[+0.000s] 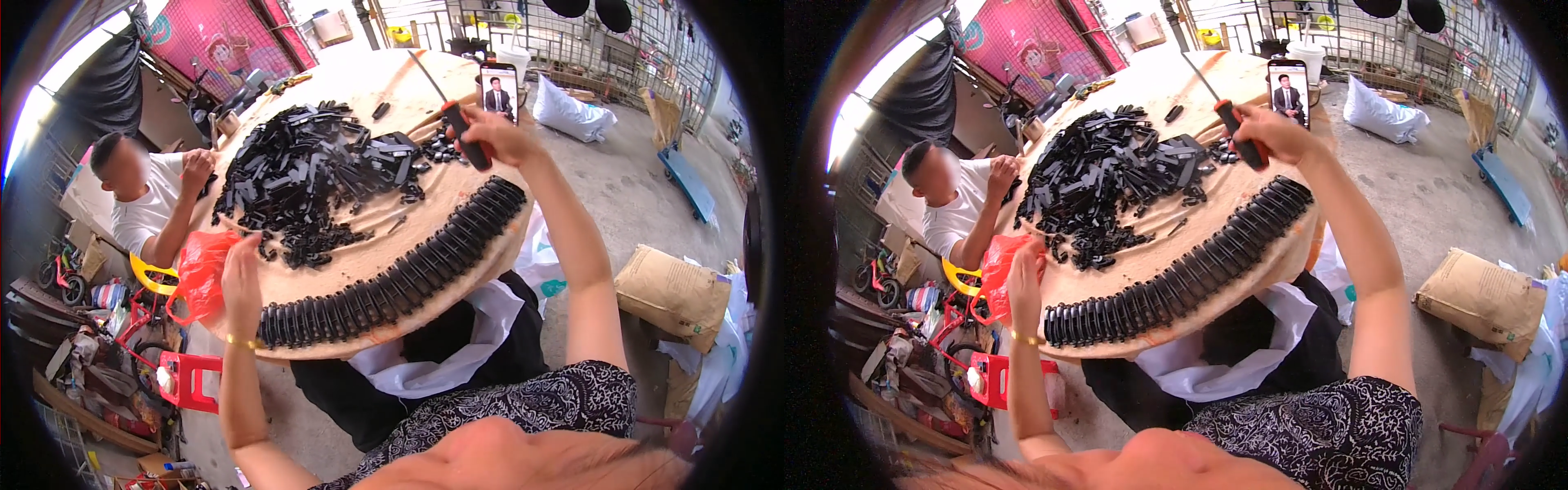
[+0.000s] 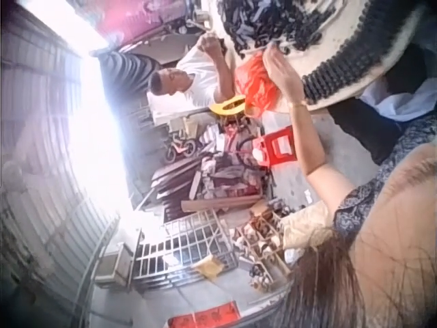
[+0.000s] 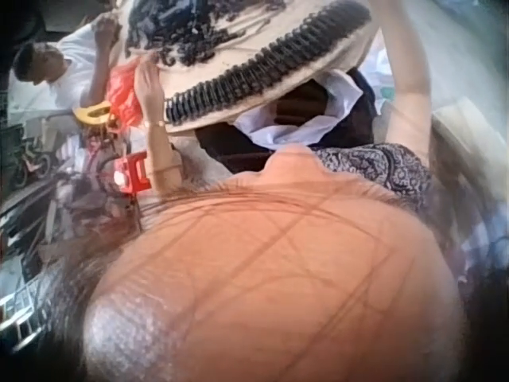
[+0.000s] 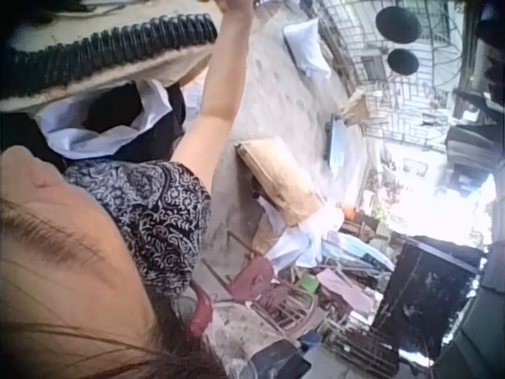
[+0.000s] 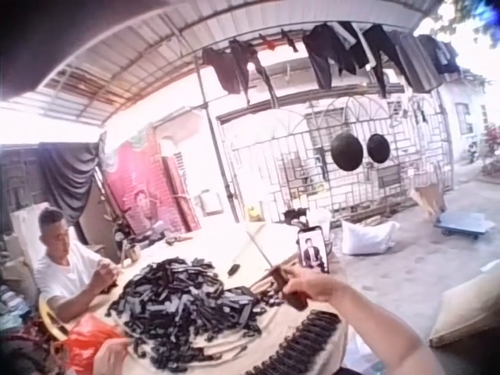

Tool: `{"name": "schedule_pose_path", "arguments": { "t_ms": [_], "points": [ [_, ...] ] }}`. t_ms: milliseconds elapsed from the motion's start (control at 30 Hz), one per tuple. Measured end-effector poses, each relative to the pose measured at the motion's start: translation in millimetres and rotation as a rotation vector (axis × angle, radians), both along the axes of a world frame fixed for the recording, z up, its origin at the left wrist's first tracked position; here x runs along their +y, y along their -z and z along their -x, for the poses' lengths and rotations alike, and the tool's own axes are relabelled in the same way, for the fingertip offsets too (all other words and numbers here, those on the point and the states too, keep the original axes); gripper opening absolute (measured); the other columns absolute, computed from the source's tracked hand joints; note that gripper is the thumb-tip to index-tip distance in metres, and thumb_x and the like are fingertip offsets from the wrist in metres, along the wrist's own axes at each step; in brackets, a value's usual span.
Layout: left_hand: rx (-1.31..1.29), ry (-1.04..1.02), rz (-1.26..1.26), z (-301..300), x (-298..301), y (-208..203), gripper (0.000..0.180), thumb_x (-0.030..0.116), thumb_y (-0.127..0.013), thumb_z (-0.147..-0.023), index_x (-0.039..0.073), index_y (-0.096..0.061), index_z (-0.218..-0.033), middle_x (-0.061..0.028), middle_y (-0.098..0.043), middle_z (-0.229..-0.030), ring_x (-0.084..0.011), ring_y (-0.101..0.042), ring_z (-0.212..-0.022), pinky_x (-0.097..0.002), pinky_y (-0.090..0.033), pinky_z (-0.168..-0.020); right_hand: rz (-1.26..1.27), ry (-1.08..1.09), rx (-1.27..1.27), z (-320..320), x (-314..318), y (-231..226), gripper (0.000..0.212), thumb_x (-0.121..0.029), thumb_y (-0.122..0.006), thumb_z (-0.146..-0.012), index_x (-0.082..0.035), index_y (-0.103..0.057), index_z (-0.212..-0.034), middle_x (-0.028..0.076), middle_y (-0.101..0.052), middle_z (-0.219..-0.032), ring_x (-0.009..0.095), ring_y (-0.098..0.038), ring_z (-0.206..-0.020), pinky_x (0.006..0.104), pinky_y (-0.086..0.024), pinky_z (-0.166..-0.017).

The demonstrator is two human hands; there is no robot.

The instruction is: The person assembles small black components into units by hand, using a screwdriver and a metal rod.

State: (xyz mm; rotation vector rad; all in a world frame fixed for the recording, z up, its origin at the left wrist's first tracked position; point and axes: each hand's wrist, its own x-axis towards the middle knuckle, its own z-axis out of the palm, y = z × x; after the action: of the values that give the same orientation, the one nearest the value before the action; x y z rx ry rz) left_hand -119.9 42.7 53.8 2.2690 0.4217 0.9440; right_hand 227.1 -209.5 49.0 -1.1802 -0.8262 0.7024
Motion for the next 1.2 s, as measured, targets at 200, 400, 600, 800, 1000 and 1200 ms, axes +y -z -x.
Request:
{"name": "schedule_pose_path", "arguments": {
  "t_ms": [200,400,600,800,1000,1200],
  "points": [
    [0.223,0.463,0.112,-155.1,-85.6,-37.3,0.042,0.035,-0.038,-0.092,0.004,-0.047,-0.120,-0.0087,-0.051,-0.116,-0.0166,-0.048,-0.108,-0.0298,-0.039,-0.090,-0.126,0.219,-0.241,31.4,-14.6,-5.0,0.024,-0.010,-0.058,-0.074,-0.001,-0.052,-0.096,0.003,-0.053,-0.070,0.008,-0.051,-0.060,0.0208,-0.042,-0.054],
    [-0.090,0.514,0.268,-292.7,-144.2,-21.9,0.074,0.049,-0.066,-0.071,-0.010,-0.046,-0.113,-0.0230,-0.056,-0.100,-0.0269,-0.055,-0.093,-0.0344,-0.043,-0.079,-0.199,0.421,-0.207,-4.1,-12.3,24.0,0.013,-0.013,-0.060,-0.078,-0.002,-0.053,-0.077,0.000,-0.051,-0.059,0.007,-0.049,-0.046,0.0202,-0.040,-0.042],
    [0.096,0.632,0.381,-340.1,-166.5,-1.7,0.048,0.045,-0.064,-0.072,-0.002,-0.064,-0.079,-0.0109,-0.061,-0.066,-0.0210,-0.058,-0.060,-0.0304,-0.046,-0.062,-0.111,0.499,-0.244,-10.6,-4.3,53.0,0.016,-0.013,-0.061,-0.078,-0.001,-0.054,-0.072,0.001,-0.053,-0.056,0.007,-0.050,-0.044,0.0204,-0.039,-0.040],
    [0.232,0.521,0.148,-343.4,-175.3,5.3,0.042,0.035,-0.046,-0.079,-0.003,-0.063,-0.069,-0.0245,-0.058,-0.067,-0.0369,-0.058,-0.070,-0.0401,-0.046,-0.069,-0.212,0.543,-0.220,-16.3,-7.3,57.0,0.011,-0.007,-0.059,-0.074,-0.001,-0.052,-0.068,0.002,-0.053,-0.056,0.007,-0.050,-0.043,0.0203,-0.038,-0.039],
    [0.232,0.533,0.146,-349.6,-175.7,6.6,0.041,0.032,-0.044,-0.079,-0.002,-0.061,-0.066,-0.0231,-0.058,-0.067,-0.0382,-0.057,-0.069,-0.0416,-0.045,-0.070,-0.198,0.629,-0.147,-16.3,-3.2,56.1,0.011,-0.006,-0.058,-0.074,0.000,-0.052,-0.069,0.002,-0.051,-0.058,0.007,-0.050,-0.045,0.0202,-0.038,-0.039],
    [0.244,0.573,0.274,-334.5,-172.0,6.5,0.037,0.031,-0.043,-0.080,0.002,-0.063,-0.070,-0.0205,-0.059,-0.069,-0.0364,-0.057,-0.069,-0.0412,-0.044,-0.067,-0.167,0.653,-0.393,-9.9,-4.9,54.2,0.010,-0.007,-0.059,-0.074,0.001,-0.054,-0.071,0.003,-0.054,-0.069,0.007,-0.051,-0.048,0.0201,-0.040,-0.041]
  ]
}}
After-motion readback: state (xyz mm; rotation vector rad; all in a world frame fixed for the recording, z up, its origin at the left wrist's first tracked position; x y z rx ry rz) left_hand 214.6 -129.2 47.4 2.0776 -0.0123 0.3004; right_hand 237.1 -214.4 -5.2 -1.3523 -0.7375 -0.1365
